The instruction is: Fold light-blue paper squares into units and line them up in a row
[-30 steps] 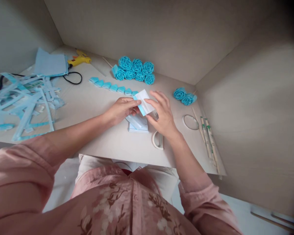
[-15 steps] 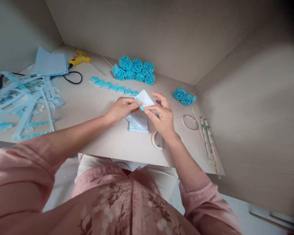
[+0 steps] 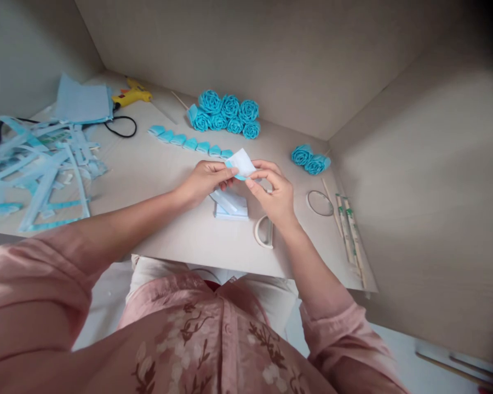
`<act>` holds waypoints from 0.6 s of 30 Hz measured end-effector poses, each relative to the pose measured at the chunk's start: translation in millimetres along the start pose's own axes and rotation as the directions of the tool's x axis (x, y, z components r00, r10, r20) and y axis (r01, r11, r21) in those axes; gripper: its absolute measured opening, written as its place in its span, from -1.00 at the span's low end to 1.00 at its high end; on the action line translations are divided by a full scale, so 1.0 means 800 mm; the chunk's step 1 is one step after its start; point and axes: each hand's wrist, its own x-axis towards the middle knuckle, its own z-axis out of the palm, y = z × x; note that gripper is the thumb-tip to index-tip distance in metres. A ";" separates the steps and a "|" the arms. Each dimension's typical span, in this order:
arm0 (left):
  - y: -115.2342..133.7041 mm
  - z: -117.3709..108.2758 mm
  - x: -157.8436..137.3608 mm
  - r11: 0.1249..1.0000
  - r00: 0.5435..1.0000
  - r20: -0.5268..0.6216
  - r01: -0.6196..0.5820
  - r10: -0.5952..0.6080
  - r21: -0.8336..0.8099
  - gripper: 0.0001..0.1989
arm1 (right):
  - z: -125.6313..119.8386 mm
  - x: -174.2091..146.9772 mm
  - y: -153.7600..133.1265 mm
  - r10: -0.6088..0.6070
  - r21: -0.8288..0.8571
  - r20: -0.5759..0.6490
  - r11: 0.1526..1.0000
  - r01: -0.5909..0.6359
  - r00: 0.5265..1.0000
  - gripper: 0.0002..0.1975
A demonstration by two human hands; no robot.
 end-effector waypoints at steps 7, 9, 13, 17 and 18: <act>-0.002 -0.002 0.001 0.987 0.994 0.097 0.060 -0.046 -0.147 -0.65 | -0.010 0.004 0.002 -0.183 -0.223 0.162 0.950 0.217 0.970 -0.63; -0.005 -0.002 0.002 0.992 0.995 0.099 0.042 -0.030 -0.121 -0.63 | -0.008 0.004 0.003 -0.210 -0.238 0.165 0.940 0.246 0.964 -0.81; -0.008 -0.002 0.003 1.000 0.998 0.060 -0.002 0.003 -0.015 -0.56 | -0.004 0.003 0.003 -0.258 -0.230 0.118 0.932 0.279 0.959 -0.89; -0.005 0.001 0.001 0.998 0.999 0.011 -0.036 0.035 0.055 -0.49 | -0.002 0.001 0.006 -0.233 -0.179 0.060 0.954 0.240 0.971 -0.88; -0.004 0.001 0.001 0.996 0.999 0.001 -0.043 0.043 0.073 -0.48 | -0.001 0.000 0.007 -0.207 -0.155 0.055 0.965 0.213 0.977 -0.87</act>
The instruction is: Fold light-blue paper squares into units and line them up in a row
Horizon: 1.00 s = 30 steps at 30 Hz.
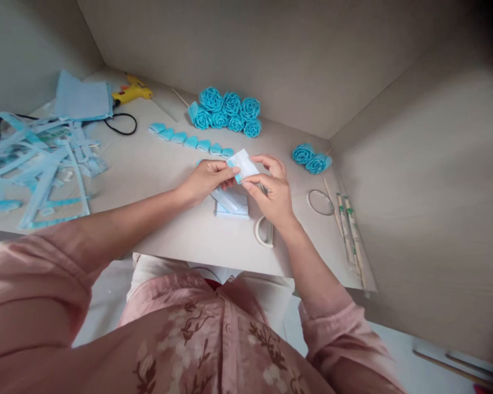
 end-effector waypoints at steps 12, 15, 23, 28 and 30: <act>0.003 -0.001 0.000 0.999 1.000 0.021 -0.014 0.013 0.035 -0.50 | 0.006 -0.003 0.003 0.315 0.290 -0.044 0.912 -0.290 0.948 -0.79; 0.003 0.000 -0.001 0.999 1.000 0.026 -0.014 0.013 0.040 -0.51 | 0.008 -0.004 0.003 0.323 0.341 -0.024 0.892 -0.296 0.946 -0.82; -0.001 -0.003 0.002 0.994 0.999 0.015 0.049 -0.048 -0.101 -0.54 | 0.000 -0.002 -0.003 0.083 0.108 -0.044 0.991 -0.077 0.996 -0.95; -0.002 -0.003 0.001 0.988 0.997 0.055 0.070 -0.062 -0.141 -0.54 | 0.001 -0.002 -0.002 0.050 0.060 -0.042 0.997 -0.047 0.998 -0.96; -0.001 -0.003 0.001 0.987 0.995 0.081 0.067 -0.056 -0.146 -0.55 | 0.002 -0.003 -0.002 0.051 0.062 -0.046 0.997 -0.048 0.998 -0.96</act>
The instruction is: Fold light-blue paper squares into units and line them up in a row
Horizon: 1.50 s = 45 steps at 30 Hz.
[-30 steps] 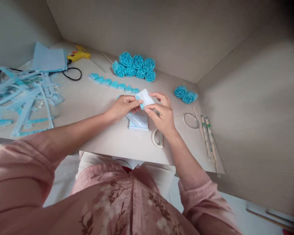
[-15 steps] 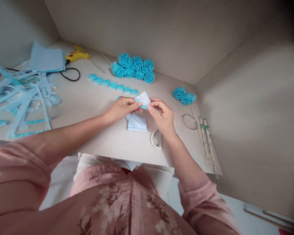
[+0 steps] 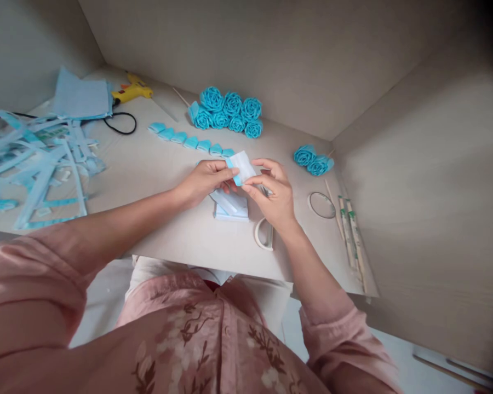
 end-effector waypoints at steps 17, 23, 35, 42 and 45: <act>0.005 0.008 -0.004 0.974 0.994 -0.045 -0.085 0.096 0.209 -0.66 | 0.001 0.001 -0.003 0.224 0.074 -0.034 0.972 -0.221 0.974 -0.93; 0.002 0.005 -0.004 0.965 0.995 -0.029 -0.081 0.091 0.250 -0.64 | 0.005 0.000 -0.002 0.366 0.211 0.033 0.907 -0.364 0.930 -0.92; 0.004 0.010 -0.006 0.977 0.994 0.050 -0.105 0.097 0.185 -0.55 | 0.009 0.001 -0.005 0.366 0.317 0.030 0.879 -0.356 0.930 -0.50; 0.001 0.009 -0.006 0.975 0.991 -0.007 -0.132 0.135 0.180 -0.59 | 0.012 0.000 -0.003 0.405 0.383 0.097 0.828 -0.409 0.909 -0.39; 0.002 0.008 -0.005 0.979 0.992 -0.007 -0.120 0.123 0.166 -0.61 | 0.013 -0.002 -0.001 0.417 0.407 0.158 0.798 -0.444 0.895 -0.30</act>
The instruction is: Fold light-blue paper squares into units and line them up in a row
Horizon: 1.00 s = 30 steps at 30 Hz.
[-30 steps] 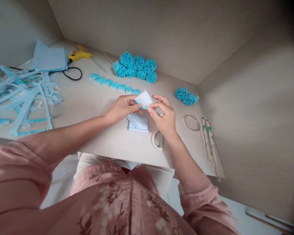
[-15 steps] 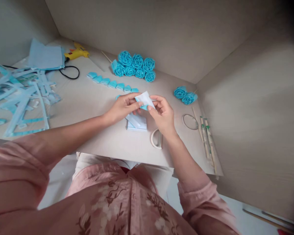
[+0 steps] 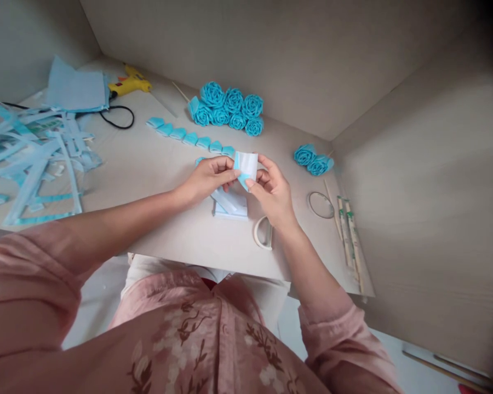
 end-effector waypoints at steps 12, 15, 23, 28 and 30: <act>0.003 0.001 -0.004 0.999 0.998 0.059 -0.023 0.020 0.038 -0.58 | 0.000 0.001 -0.004 0.015 0.019 -0.045 1.000 -0.014 0.999 -0.29; 0.002 0.001 -0.006 0.999 0.998 0.067 -0.003 0.000 0.043 -0.58 | 0.001 0.001 -0.002 -0.011 0.006 -0.072 1.000 0.011 0.997 -0.31; 0.001 0.001 -0.004 0.996 0.999 -0.013 0.044 -0.043 0.073 -0.62 | -0.001 0.000 -0.001 -0.048 -0.017 -0.048 0.999 0.047 0.998 -0.40; 0.004 0.001 -0.004 0.999 0.999 -0.025 0.035 -0.034 0.025 -0.66 | -0.001 0.002 0.003 -0.042 -0.024 -0.042 0.999 0.041 0.998 -0.39; 0.004 0.000 -0.004 0.999 0.999 -0.027 0.046 -0.046 -0.008 -0.66 | 0.000 0.002 0.004 -0.034 -0.011 -0.048 0.999 0.034 0.998 -0.38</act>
